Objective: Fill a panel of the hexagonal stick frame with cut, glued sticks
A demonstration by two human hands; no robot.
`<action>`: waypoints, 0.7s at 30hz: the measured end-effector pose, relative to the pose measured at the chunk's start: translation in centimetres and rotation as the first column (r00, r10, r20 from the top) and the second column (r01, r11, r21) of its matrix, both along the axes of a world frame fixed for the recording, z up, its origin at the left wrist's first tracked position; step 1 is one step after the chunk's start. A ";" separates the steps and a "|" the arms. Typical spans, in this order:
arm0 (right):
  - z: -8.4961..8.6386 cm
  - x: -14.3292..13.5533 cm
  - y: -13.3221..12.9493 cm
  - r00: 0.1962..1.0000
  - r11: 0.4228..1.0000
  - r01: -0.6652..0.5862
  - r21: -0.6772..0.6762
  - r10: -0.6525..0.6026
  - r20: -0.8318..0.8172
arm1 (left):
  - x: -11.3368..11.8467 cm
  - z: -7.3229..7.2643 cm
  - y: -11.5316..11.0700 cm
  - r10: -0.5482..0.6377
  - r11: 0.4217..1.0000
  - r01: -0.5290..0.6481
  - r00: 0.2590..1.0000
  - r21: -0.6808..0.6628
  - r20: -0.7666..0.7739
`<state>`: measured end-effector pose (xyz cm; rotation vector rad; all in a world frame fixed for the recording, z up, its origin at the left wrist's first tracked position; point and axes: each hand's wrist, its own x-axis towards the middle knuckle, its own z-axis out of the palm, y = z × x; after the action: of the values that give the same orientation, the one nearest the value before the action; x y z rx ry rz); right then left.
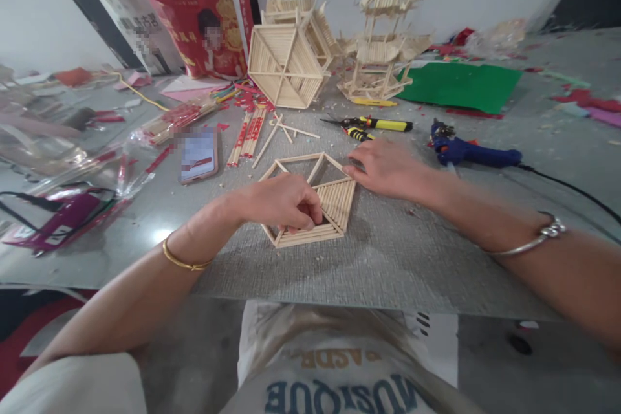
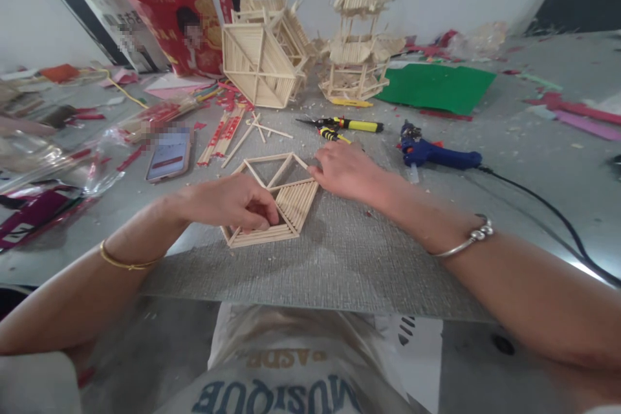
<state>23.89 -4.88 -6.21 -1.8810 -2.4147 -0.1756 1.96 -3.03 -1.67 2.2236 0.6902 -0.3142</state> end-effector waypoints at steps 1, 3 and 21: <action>0.0 0.0 0.0 1.000 1.000 -0.003 0.002 0.003 0.000 | 0.0 0.0 0.0 -0.002 1.000 0.002 1.000 0.002 0.006; -0.1 0.0 0.0 1.000 1.000 -0.003 0.003 0.003 0.002 | 0.0 -0.1 0.0 -0.003 1.000 0.003 1.000 0.005 0.019; -0.1 -0.2 0.0 1.000 1.000 0.002 0.029 -0.002 0.009 | 0.0 0.2 -0.3 0.005 0.996 -0.007 1.000 0.085 0.025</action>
<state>23.68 -4.91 -6.33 -1.8750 -2.4030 -0.2182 1.96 -3.30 -1.49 2.3015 0.7080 -0.2581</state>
